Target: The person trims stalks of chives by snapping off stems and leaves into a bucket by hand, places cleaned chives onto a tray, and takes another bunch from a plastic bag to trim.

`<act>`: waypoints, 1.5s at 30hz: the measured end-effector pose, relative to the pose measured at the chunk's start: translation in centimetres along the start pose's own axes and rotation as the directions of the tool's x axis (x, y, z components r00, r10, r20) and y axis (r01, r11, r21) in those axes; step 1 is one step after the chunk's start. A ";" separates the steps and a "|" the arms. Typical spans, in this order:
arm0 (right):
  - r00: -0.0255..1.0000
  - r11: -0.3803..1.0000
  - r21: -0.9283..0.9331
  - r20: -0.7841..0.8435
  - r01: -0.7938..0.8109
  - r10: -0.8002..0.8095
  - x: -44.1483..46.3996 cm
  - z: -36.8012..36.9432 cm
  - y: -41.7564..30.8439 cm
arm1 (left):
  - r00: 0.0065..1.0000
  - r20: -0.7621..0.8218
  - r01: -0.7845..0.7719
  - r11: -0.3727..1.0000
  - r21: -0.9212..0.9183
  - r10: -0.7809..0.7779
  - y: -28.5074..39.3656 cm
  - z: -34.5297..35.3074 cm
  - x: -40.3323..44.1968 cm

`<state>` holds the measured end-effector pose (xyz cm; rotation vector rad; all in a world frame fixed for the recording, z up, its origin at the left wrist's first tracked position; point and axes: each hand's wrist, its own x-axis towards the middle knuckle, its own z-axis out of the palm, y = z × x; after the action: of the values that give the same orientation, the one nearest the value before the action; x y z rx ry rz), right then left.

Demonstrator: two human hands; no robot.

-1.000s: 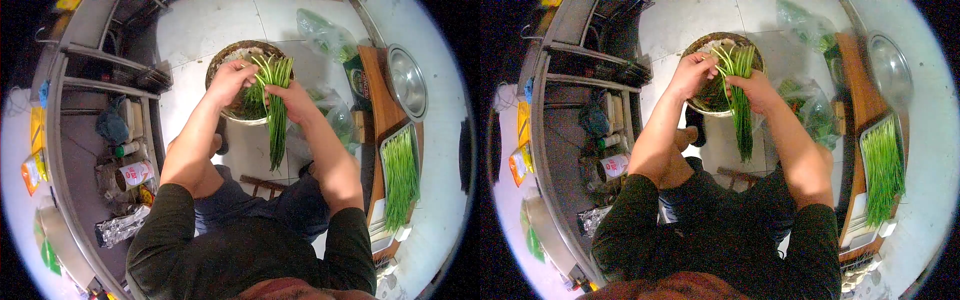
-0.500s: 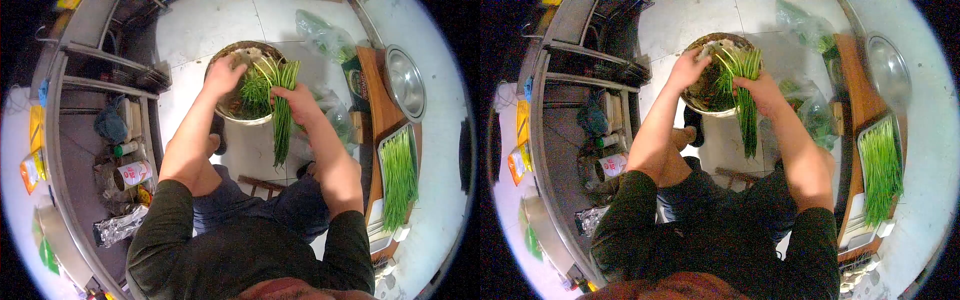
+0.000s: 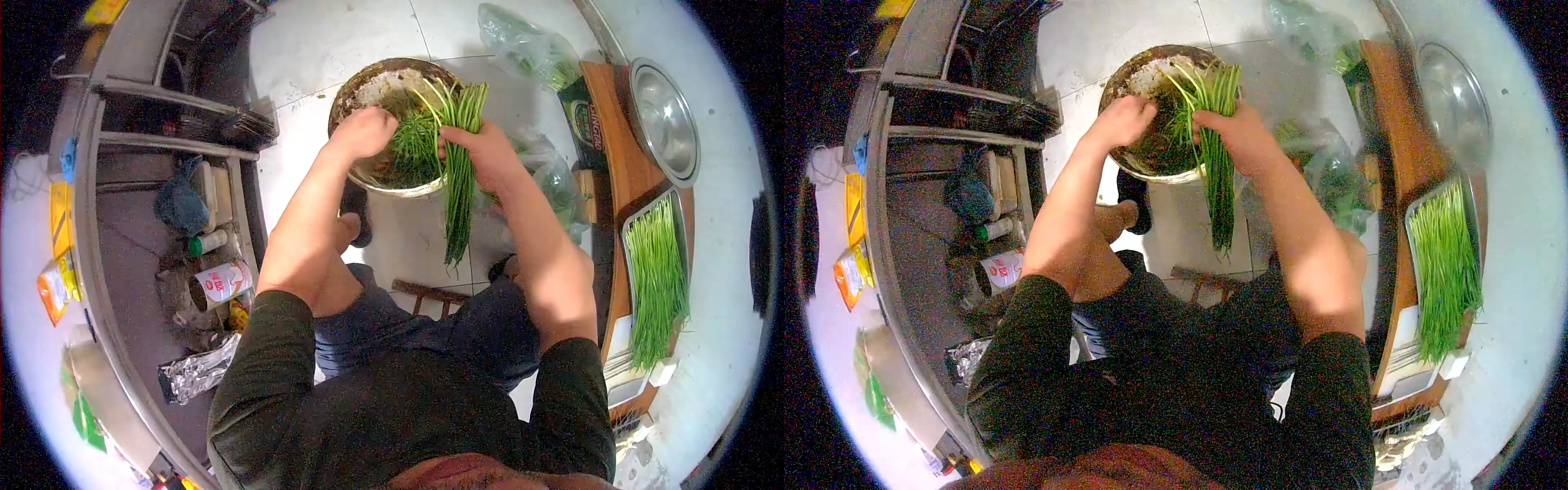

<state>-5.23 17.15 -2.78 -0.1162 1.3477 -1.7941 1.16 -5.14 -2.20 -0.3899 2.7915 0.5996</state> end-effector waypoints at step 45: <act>0.605 0.813 -0.555 -0.591 0.174 -0.533 -2.6 -7.4 -7.5 | 0.919 -0.330 -0.365 0.152 -0.918 0.217 -4.3 -0.6 -0.6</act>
<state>-11.88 24.68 1.42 0.1100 2.4867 -1.9033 2.95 -9.03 -3.07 -0.0324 2.0972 2.5566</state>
